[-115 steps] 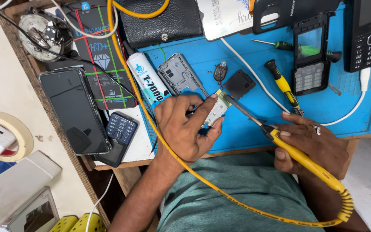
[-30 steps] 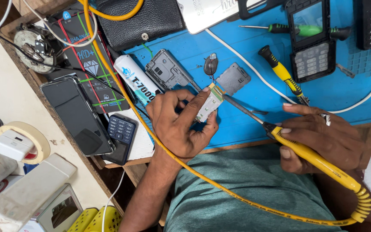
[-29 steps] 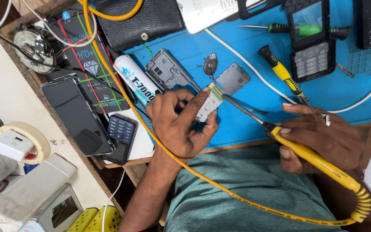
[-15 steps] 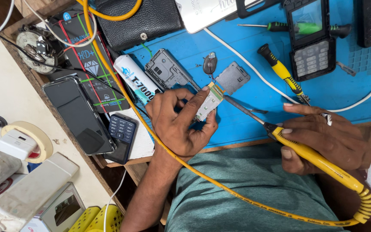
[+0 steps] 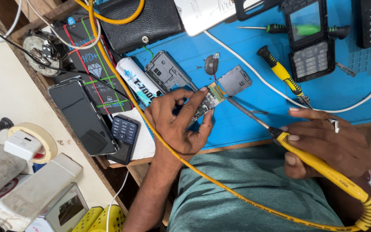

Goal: The person cleans a white power adapter with a toothbrush, then uses a soldering iron to work on a small circuit board and a battery pack. The person handles the components with precision, applying heat to specific points on the circuit board.

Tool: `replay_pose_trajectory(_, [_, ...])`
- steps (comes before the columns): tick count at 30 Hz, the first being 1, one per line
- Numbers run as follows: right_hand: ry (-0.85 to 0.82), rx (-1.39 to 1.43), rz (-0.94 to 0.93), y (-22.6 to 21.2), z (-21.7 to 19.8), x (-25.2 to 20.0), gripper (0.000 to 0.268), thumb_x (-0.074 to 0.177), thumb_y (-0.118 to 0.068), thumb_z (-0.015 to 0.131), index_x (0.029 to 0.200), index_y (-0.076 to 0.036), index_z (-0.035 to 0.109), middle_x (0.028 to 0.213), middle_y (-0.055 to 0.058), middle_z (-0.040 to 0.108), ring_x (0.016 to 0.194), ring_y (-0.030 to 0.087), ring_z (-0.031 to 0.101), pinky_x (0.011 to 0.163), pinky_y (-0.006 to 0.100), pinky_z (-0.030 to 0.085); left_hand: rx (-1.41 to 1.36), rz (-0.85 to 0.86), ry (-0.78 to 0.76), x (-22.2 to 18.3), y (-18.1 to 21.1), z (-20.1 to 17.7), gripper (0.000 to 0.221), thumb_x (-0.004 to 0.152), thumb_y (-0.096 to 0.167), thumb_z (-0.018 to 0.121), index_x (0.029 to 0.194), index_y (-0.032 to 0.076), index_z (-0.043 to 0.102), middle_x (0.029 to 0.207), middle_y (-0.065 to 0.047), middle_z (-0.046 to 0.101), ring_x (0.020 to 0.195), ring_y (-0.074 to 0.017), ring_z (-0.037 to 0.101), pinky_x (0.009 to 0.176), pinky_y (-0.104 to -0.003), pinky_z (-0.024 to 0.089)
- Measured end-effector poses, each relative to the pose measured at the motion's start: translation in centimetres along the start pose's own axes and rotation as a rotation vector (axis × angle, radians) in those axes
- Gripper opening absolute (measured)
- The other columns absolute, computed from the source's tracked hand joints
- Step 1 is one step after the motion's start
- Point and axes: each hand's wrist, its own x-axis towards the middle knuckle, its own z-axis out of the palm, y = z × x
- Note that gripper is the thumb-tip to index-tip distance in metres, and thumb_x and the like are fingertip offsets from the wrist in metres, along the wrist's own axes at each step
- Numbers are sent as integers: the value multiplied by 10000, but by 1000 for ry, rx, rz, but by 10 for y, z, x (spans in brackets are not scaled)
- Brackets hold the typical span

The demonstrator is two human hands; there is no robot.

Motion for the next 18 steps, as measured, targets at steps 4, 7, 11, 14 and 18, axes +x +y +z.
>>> replay_pose_trajectory(4, [-18,-14,85,0,0,-4,217,801,-28,752,966,-77,620,863,93,745,937,283,770,982,502,609,9,-15,-15,-4,1,-1,490,839,285,867,1288,140,734,1264,-62,622,1079,-254,528,977,-415,414])
replay_pose_trajectory(7, [18,-22,35,3,4,0,240,783,-40,754,976,-86,620,863,94,745,938,283,770,980,498,614,-6,21,26,-9,-2,2,520,865,282,860,1331,136,682,1412,-140,534,1282,-337,512,1116,-456,424])
replay_pose_trajectory(11, [10,-21,11,1,3,0,263,787,-31,753,1010,-72,619,888,103,749,941,296,768,965,484,609,11,12,40,-21,-9,3,603,872,324,878,1379,116,626,1480,-188,482,1396,-378,472,1191,-509,416])
replay_pose_trajectory(14, [-60,-30,39,5,-3,-9,275,781,-48,747,1022,-66,615,921,99,755,987,318,761,967,481,594,57,-27,76,-32,-12,5,635,869,351,886,1383,97,611,1480,-181,494,1395,-360,478,1167,-500,413])
replay_pose_trajectory(18, [-95,-28,27,21,-2,-26,296,766,-51,733,1026,-72,595,973,134,752,1019,319,748,1000,498,590,138,-105,124,-46,-11,4,641,863,386,883,1357,61,635,1413,-167,525,1303,-356,478,1117,-482,373])
